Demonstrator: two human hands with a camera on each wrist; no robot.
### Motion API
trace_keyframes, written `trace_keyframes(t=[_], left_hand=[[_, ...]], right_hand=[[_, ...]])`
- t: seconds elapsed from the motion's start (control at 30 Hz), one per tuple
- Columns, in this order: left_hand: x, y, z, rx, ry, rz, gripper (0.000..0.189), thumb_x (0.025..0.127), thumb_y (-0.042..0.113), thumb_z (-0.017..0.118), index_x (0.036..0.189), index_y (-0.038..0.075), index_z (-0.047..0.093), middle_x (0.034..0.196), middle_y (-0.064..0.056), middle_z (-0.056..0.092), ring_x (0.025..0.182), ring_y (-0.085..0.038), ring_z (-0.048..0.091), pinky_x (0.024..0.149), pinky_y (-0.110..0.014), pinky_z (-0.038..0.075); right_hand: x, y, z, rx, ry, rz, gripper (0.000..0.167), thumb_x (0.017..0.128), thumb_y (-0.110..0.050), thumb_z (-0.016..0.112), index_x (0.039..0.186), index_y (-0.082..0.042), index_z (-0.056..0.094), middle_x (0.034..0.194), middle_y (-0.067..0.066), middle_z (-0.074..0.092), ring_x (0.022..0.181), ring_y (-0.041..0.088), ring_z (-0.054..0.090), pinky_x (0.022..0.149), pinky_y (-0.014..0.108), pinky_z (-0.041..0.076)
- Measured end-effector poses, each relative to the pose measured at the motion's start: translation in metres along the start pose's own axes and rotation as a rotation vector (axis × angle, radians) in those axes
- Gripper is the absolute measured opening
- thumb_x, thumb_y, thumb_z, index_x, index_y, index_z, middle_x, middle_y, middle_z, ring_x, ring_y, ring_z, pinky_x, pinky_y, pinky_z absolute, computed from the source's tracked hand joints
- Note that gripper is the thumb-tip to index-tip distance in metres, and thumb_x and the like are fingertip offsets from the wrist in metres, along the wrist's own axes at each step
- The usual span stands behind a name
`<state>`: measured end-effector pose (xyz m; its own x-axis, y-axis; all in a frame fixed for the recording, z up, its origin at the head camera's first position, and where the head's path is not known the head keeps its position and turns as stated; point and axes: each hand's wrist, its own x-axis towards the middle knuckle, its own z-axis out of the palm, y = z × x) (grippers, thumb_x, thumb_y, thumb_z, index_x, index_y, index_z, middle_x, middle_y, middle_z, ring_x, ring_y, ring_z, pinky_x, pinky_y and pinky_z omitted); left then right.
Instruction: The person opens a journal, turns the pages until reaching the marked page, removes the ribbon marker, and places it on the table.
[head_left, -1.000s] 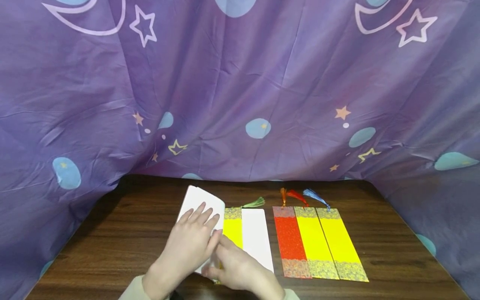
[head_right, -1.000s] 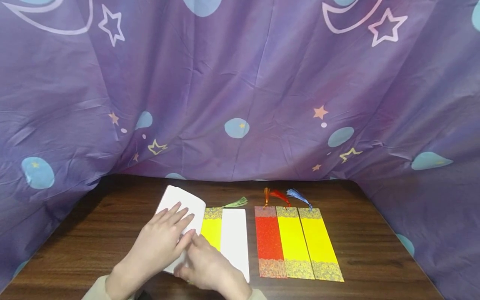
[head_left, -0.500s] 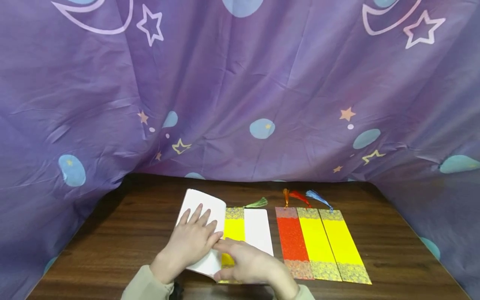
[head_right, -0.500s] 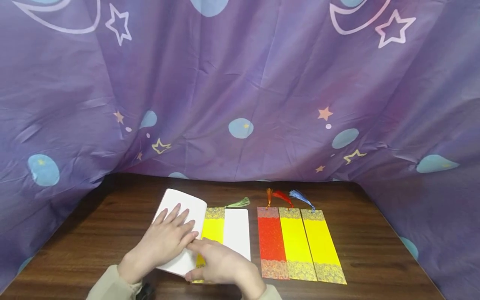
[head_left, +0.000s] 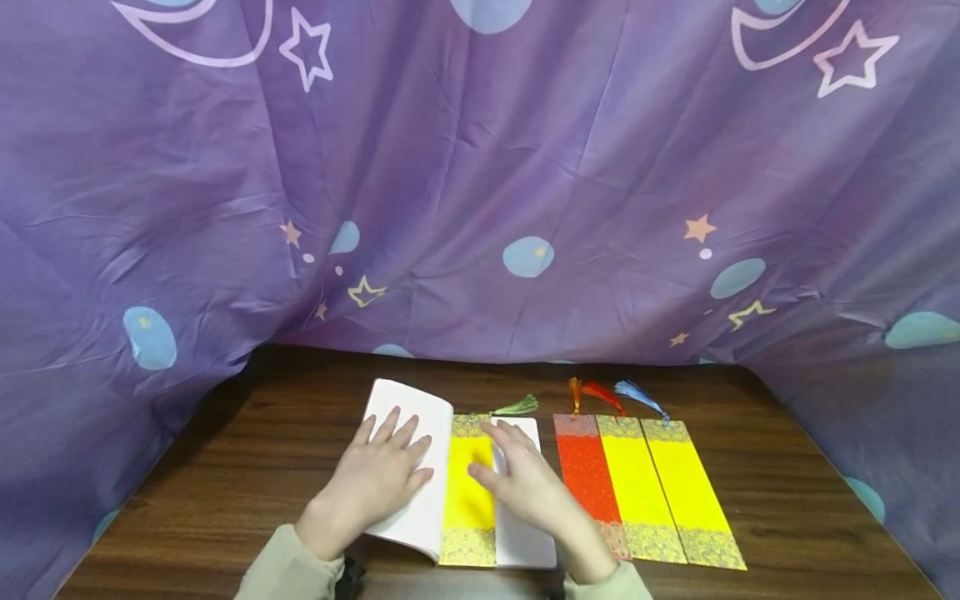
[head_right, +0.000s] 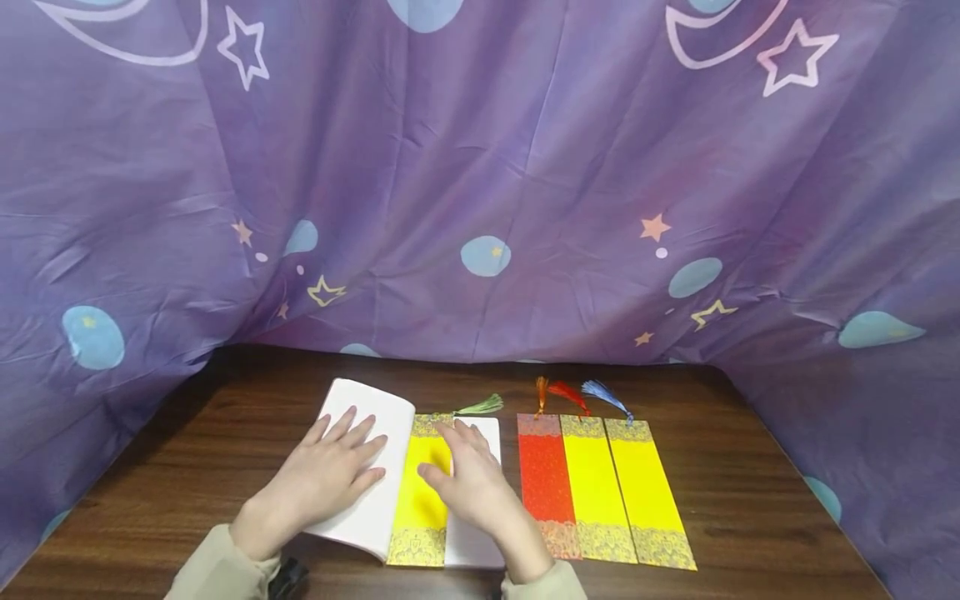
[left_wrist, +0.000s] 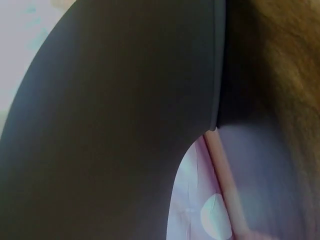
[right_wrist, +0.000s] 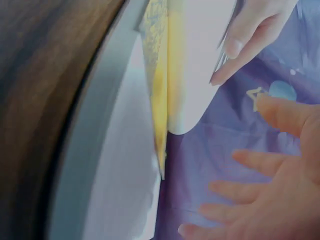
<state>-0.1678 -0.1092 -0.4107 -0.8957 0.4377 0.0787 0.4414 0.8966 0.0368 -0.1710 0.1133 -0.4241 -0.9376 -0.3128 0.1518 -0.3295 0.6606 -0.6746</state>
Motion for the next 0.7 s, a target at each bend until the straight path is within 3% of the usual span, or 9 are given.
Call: trace_keyframes(t=[0.23,0.37,0.47,0.7], left_hand=[[0.000,-0.002,-0.001,-0.026,0.005,0.008,0.046,0.096,0.039,0.057,0.134,0.013,0.061,0.146,-0.013,0.047,0.141,-0.038,0.031,0.114,-0.057,0.021],[0.000,-0.002,-0.003,-0.024,0.007,0.013,0.046,0.097,0.038,0.057,0.134,0.013,0.060,0.146,-0.013,0.047,0.140,-0.038,0.032,0.114,-0.057,0.021],[0.000,-0.002,-0.003,-0.026,0.009,0.017,0.045,0.097,0.038,0.058,0.134,0.012,0.060,0.146,-0.013,0.047,0.140,-0.038,0.032,0.114,-0.057,0.021],[-0.001,-0.001,-0.004,-0.043,0.011,0.020,0.045,0.097,0.037,0.058,0.134,0.011,0.060,0.146,-0.014,0.047,0.140,-0.038,0.033,0.115,-0.056,0.020]], right_hand=[[0.004,0.012,-0.001,0.122,0.078,0.196,0.065,0.090,-0.025,0.069,0.144,0.001,0.043,0.150,0.031,0.032,0.138,0.045,0.030,0.111,0.061,0.025],[0.005,0.017,-0.003,0.222,0.104,0.255,0.064,0.091,-0.022,0.067,0.144,0.002,0.041,0.146,0.033,0.035,0.129,0.048,0.041,0.104,0.060,0.036],[0.006,0.020,-0.004,0.353,0.121,0.289,0.061,0.092,-0.018,0.065,0.144,0.003,0.040,0.139,0.034,0.040,0.120,0.048,0.049,0.097,0.058,0.044],[0.008,0.022,-0.005,0.683,0.085,0.387,0.065,0.095,-0.013,0.059,0.149,0.004,0.028,0.141,0.036,0.033,0.124,0.047,0.044,0.093,0.057,0.049]])
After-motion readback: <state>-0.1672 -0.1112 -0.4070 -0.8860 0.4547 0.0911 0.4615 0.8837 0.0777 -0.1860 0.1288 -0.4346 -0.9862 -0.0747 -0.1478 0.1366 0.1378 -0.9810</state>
